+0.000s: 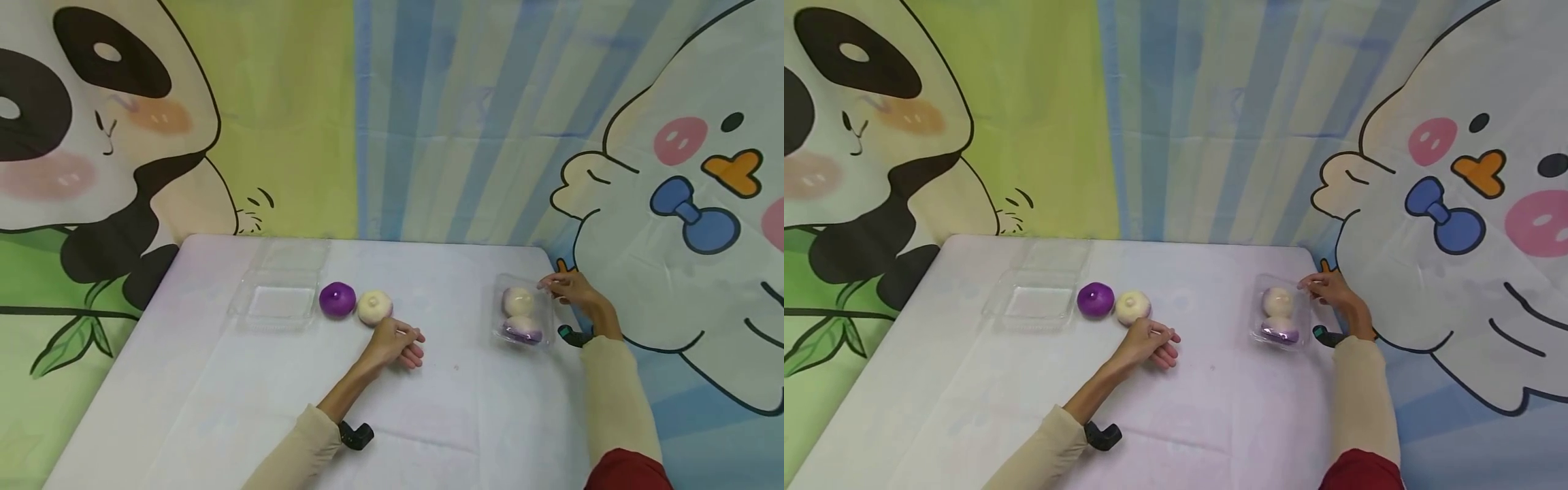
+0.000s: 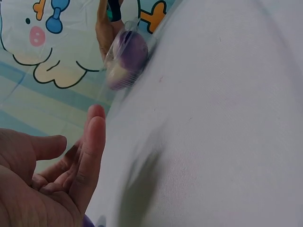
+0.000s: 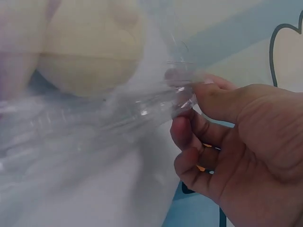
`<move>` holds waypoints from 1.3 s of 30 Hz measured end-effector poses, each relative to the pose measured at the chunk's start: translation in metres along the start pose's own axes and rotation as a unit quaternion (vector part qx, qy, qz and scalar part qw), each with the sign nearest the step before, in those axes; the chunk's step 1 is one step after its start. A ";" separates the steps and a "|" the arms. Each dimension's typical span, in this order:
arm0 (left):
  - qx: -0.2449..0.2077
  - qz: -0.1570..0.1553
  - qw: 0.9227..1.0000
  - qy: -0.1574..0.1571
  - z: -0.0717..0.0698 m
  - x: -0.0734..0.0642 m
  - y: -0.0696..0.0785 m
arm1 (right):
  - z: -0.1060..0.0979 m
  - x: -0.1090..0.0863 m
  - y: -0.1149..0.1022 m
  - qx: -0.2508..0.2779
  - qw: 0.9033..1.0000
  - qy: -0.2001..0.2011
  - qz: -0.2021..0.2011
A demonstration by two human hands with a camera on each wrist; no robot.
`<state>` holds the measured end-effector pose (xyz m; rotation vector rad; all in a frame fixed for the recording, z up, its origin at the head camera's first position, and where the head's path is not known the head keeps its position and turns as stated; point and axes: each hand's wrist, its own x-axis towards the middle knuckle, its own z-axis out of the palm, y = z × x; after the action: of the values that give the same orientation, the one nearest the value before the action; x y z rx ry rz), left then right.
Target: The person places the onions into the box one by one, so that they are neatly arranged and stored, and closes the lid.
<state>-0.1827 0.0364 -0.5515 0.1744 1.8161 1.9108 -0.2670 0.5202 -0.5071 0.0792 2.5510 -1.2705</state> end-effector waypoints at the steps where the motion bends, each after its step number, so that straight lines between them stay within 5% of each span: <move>1: 0.003 0.001 1.000 0.002 -0.001 -0.001 0.000 | -0.001 0.003 -0.001 -0.005 1.000 -0.007 -0.005; 10: 0.013 -0.004 1.000 0.019 -0.010 -0.011 -0.004 | 0.006 0.038 -0.031 -0.075 0.997 -0.011 -0.007; 16: 0.022 0.008 0.999 0.038 -0.019 -0.014 0.001 | -0.002 0.028 -0.047 -0.121 0.993 -0.008 -0.014; 23: 0.028 0.031 0.999 0.011 -0.026 -0.016 0.008 | 0.004 0.001 -0.079 -0.184 0.975 0.083 -0.097; 33: 0.075 0.118 0.987 0.074 -0.059 -0.028 0.033 | 0.079 -0.039 -0.153 -0.173 0.951 0.145 -0.213; 39: 0.061 0.174 0.973 0.137 -0.090 -0.044 0.042 | 0.141 -0.042 -0.171 -0.151 0.951 0.127 -0.238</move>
<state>-0.1930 -0.0634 -0.5095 0.3025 2.2085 2.1463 -0.2241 0.3084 -0.4436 -0.4962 3.0835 -1.0452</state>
